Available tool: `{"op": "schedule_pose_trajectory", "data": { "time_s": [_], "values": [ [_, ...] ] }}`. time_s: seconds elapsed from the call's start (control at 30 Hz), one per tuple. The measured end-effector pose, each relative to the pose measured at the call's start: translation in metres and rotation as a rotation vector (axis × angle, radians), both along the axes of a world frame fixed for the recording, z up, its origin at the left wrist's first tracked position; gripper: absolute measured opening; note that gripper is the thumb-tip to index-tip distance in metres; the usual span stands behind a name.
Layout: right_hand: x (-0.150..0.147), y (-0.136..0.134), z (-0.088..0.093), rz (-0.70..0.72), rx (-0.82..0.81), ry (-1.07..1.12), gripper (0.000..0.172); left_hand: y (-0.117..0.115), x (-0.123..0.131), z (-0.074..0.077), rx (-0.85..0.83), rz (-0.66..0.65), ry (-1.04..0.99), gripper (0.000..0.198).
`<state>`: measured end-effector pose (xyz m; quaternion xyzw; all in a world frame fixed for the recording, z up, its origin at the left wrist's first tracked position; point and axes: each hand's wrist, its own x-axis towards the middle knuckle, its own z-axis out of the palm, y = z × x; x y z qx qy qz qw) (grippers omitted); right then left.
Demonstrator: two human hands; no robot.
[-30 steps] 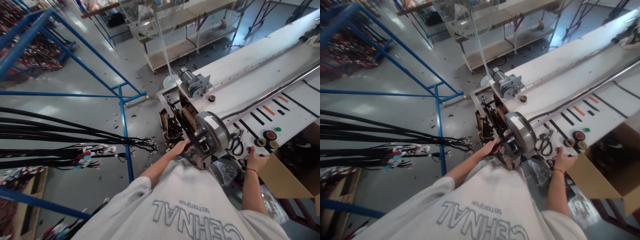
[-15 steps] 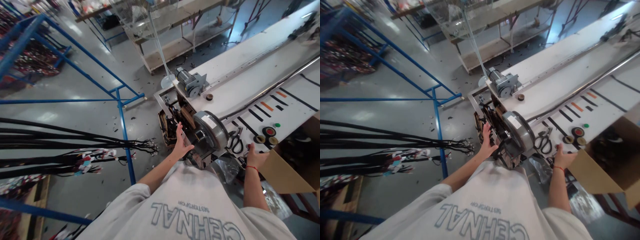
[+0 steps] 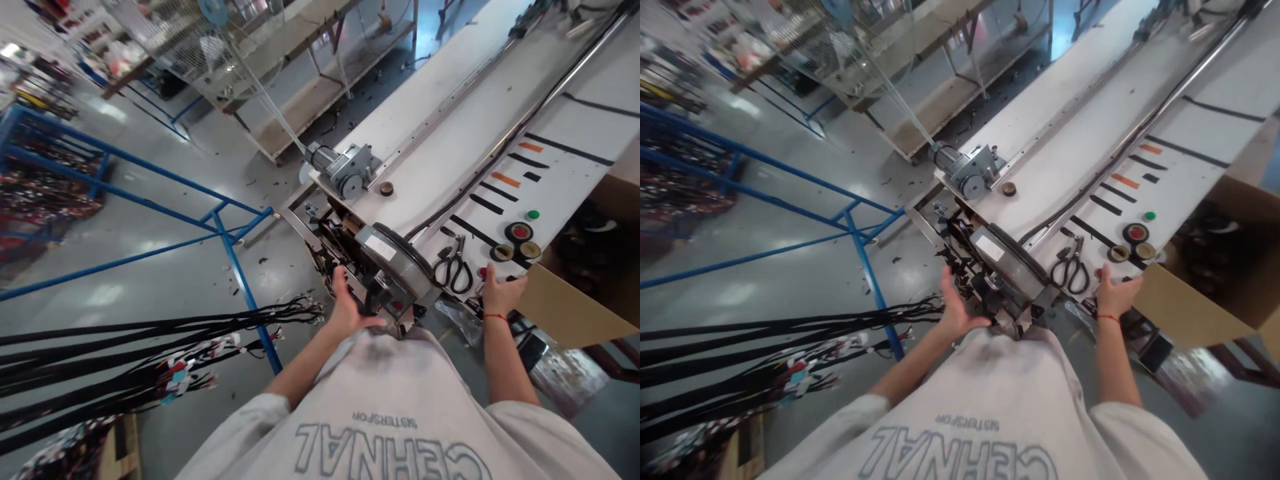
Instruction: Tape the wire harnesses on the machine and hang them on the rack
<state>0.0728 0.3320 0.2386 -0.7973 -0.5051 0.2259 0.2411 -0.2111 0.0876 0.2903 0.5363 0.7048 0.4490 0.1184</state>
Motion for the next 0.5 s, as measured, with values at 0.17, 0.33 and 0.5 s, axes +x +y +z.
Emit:
{"op": "schedule_pose_trajectory", "data": {
  "time_s": [0.17,0.33,0.5],
  "values": [
    [-0.003,0.001,0.005,-0.026,-0.029,-0.005,0.101,0.046,0.026,-0.002,0.093,-0.083,0.096,0.126],
    [-0.001,0.001,0.005,0.025,0.035,0.033,0.101,0.033,0.023,0.013,0.054,-0.148,0.017,0.124],
    [0.003,0.001,-0.002,0.050,0.035,0.036,0.102,0.013,0.024,0.018,-0.136,-0.028,-0.162,0.083]
  ]
}}
